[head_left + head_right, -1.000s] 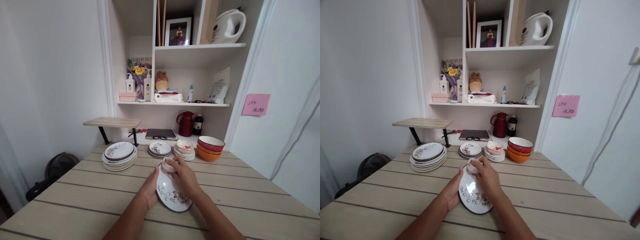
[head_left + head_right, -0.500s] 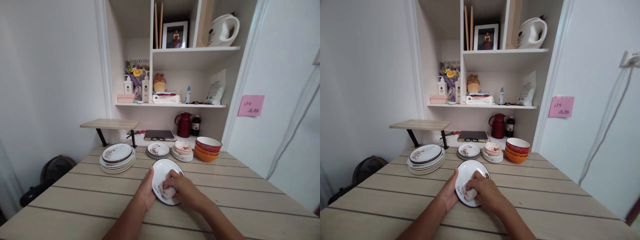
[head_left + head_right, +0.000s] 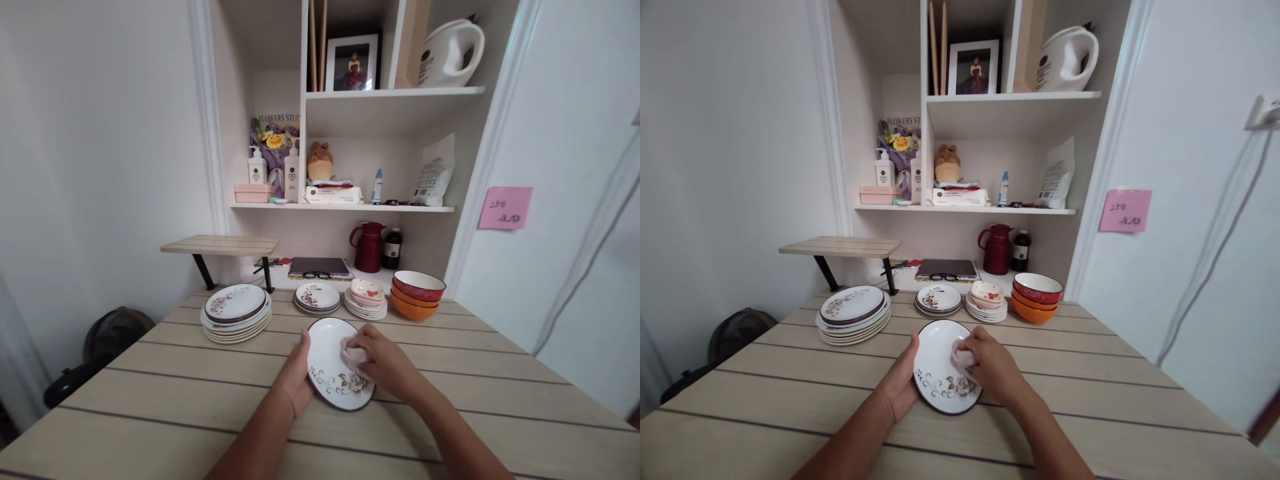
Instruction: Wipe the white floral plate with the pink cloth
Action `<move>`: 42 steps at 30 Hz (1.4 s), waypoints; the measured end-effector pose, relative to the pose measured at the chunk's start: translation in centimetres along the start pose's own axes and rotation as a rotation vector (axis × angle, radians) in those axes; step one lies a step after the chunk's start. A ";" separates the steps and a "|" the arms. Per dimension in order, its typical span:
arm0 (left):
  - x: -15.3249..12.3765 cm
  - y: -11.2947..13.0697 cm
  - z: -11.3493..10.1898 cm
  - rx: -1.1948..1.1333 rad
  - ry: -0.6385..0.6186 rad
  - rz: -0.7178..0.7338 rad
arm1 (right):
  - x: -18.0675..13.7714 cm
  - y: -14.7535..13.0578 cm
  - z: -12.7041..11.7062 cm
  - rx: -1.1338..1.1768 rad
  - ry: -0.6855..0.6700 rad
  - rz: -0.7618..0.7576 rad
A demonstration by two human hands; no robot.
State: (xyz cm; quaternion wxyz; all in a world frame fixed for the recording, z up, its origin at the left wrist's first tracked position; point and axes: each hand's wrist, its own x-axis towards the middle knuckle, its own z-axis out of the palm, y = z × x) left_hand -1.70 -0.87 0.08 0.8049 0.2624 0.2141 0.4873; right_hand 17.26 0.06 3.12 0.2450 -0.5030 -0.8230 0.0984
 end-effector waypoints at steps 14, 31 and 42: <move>0.0 -0.2 0.3 0.078 -0.005 -0.007 | 1.7 -2.6 1.9 -0.040 0.283 0.035; 0.1 0.1 -0.1 0.034 -0.032 -0.002 | -0.8 -3.0 0.9 -0.011 -0.115 -0.099; 0.1 -0.1 0.2 0.041 0.016 0.027 | 1.8 -2.3 2.1 0.014 0.305 0.047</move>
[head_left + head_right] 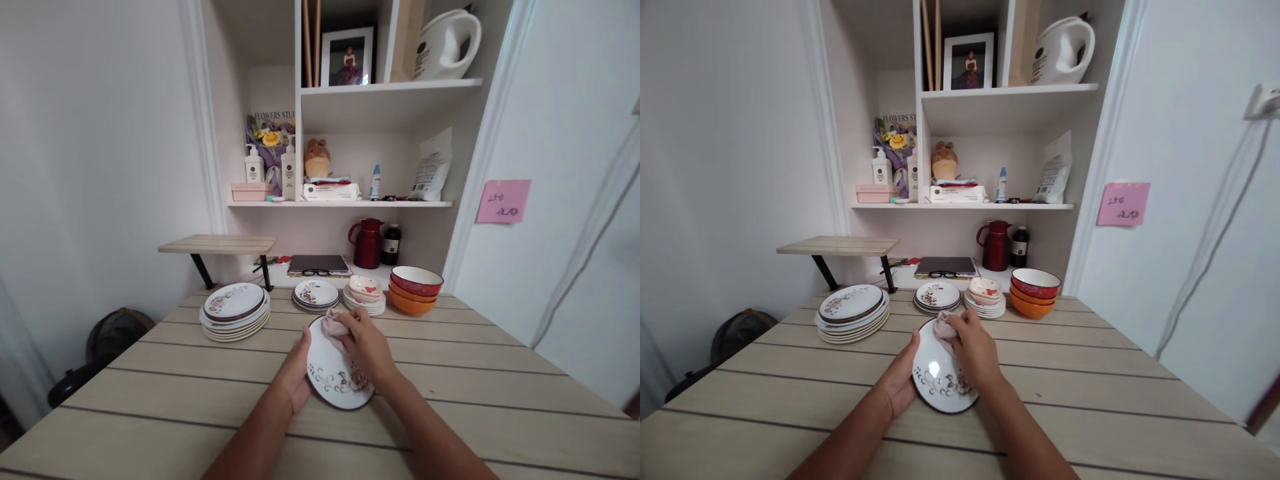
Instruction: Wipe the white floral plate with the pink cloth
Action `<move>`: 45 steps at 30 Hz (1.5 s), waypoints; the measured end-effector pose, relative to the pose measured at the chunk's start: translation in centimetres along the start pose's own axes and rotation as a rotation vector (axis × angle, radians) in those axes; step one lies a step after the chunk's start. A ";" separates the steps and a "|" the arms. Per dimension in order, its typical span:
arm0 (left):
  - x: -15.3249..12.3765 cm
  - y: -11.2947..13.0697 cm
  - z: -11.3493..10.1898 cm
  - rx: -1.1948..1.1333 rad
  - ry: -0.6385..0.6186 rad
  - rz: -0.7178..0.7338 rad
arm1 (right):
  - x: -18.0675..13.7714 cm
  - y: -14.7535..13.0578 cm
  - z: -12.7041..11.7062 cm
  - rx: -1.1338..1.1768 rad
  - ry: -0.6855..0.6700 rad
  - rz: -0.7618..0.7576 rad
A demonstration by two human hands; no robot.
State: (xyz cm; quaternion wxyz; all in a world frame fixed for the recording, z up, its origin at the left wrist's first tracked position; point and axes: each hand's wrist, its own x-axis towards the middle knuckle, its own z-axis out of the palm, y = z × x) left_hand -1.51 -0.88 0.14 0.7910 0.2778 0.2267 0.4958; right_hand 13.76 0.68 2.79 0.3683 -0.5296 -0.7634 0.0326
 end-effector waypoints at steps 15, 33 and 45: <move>0.1 0.1 -0.2 -0.008 -0.020 -0.020 | -2.1 -1.9 -1.0 0.076 -0.388 -0.203; 0.0 0.1 -0.2 0.005 0.000 -0.012 | -1.7 0.2 -2.0 0.022 -0.400 -0.135; 0.0 -0.1 0.1 0.105 0.122 0.082 | -1.3 0.9 -1.3 0.091 -0.229 -0.051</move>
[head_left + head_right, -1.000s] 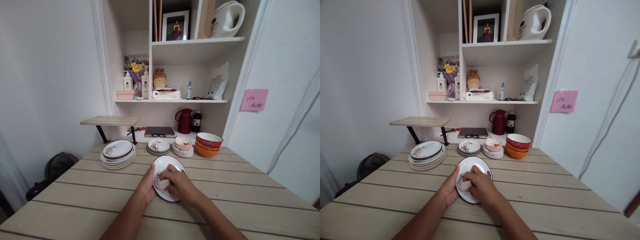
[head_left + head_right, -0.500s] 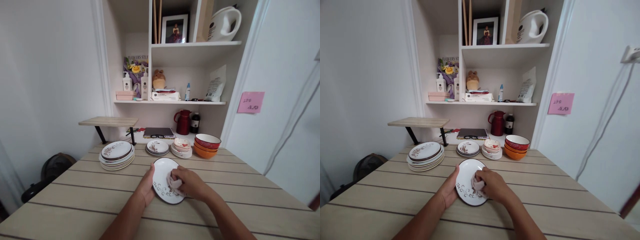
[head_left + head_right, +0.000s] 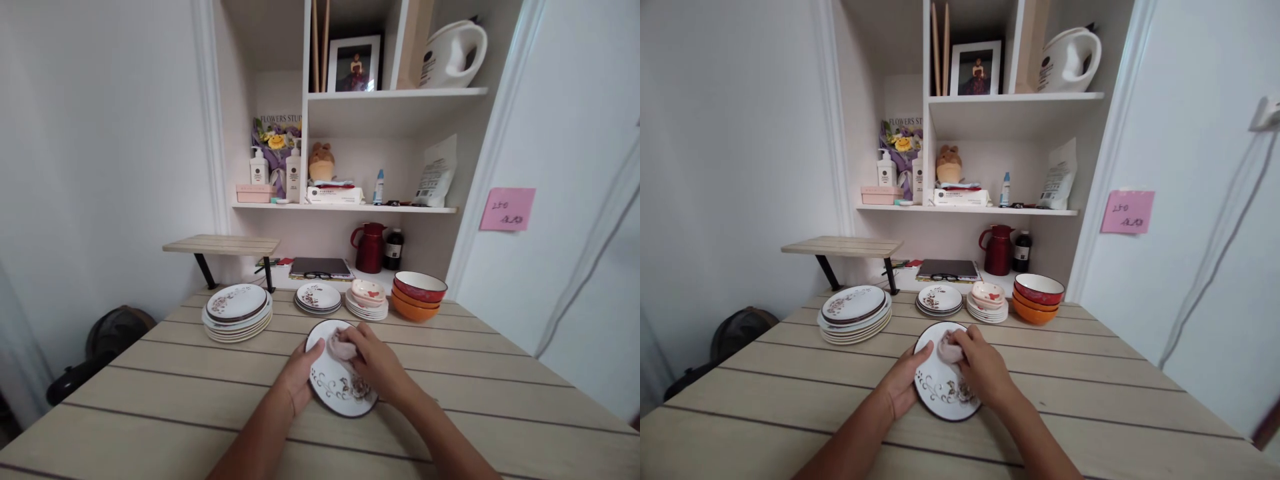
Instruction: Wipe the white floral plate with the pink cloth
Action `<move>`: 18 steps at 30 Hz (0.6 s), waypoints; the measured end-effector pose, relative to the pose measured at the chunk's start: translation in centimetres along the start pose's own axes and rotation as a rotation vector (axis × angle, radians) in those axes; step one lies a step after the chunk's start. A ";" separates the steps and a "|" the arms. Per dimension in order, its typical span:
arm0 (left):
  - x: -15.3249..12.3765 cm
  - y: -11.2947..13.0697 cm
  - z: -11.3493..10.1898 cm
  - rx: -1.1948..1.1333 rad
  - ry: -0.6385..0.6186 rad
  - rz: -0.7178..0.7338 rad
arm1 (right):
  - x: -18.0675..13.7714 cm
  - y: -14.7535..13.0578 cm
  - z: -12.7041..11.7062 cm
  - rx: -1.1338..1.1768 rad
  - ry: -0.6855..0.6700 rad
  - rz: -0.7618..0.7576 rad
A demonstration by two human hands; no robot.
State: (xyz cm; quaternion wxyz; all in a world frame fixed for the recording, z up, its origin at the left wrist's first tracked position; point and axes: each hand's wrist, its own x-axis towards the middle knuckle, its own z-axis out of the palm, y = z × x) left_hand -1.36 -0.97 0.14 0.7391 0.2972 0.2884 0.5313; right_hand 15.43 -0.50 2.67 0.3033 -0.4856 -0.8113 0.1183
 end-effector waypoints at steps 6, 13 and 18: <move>0.0 0.2 -0.2 0.001 0.009 0.001 | -1.1 -2.5 -1.0 0.178 -0.200 -0.117; -0.2 0.4 0.0 0.059 0.004 -0.012 | -0.2 -2.1 0.0 0.072 -0.069 0.017; -0.3 0.4 0.0 0.063 -0.012 -0.026 | 0.0 -1.0 0.4 0.224 -0.061 0.121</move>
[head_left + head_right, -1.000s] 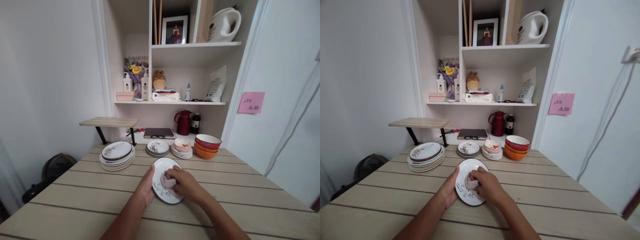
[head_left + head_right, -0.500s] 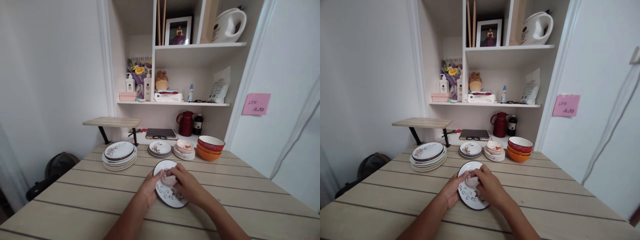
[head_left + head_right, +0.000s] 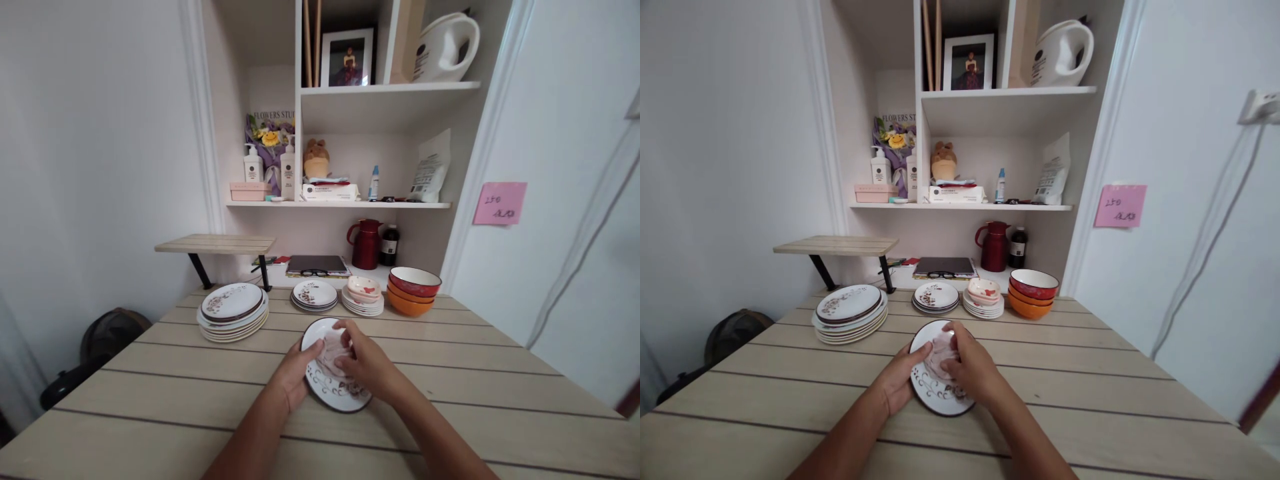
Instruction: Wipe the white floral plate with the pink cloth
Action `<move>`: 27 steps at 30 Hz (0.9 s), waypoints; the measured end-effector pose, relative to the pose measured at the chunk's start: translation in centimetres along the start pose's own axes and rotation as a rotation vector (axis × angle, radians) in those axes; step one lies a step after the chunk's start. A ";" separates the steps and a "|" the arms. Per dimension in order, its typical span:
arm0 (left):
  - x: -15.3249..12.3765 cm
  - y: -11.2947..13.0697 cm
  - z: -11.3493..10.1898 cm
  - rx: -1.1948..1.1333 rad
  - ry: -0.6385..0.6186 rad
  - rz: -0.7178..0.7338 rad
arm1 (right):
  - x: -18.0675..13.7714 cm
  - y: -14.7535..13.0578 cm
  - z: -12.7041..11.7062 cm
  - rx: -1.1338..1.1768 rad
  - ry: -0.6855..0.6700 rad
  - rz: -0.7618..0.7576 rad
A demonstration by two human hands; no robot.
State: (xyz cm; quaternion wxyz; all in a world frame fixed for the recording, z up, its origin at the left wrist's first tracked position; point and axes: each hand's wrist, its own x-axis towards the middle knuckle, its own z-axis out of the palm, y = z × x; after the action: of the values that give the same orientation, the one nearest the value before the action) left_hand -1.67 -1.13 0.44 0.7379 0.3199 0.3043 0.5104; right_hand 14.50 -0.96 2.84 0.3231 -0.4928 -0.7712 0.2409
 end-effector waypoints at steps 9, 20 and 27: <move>0.2 -0.1 -0.2 -0.001 0.022 -0.005 | 0.6 0.8 0.3 -0.011 0.135 -0.097; -0.1 0.2 0.0 0.039 0.026 -0.037 | 0.6 1.2 -1.2 -0.206 0.064 -0.163; -0.2 0.3 -0.1 0.044 -0.024 -0.051 | -0.7 1.3 -3.5 -0.116 -0.278 -0.240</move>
State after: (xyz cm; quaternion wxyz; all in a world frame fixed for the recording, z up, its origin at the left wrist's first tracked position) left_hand -2.01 -1.21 0.67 0.7471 0.3343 0.3146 0.4807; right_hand 18.12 -0.89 4.10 0.2111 -0.3769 -0.8742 0.2216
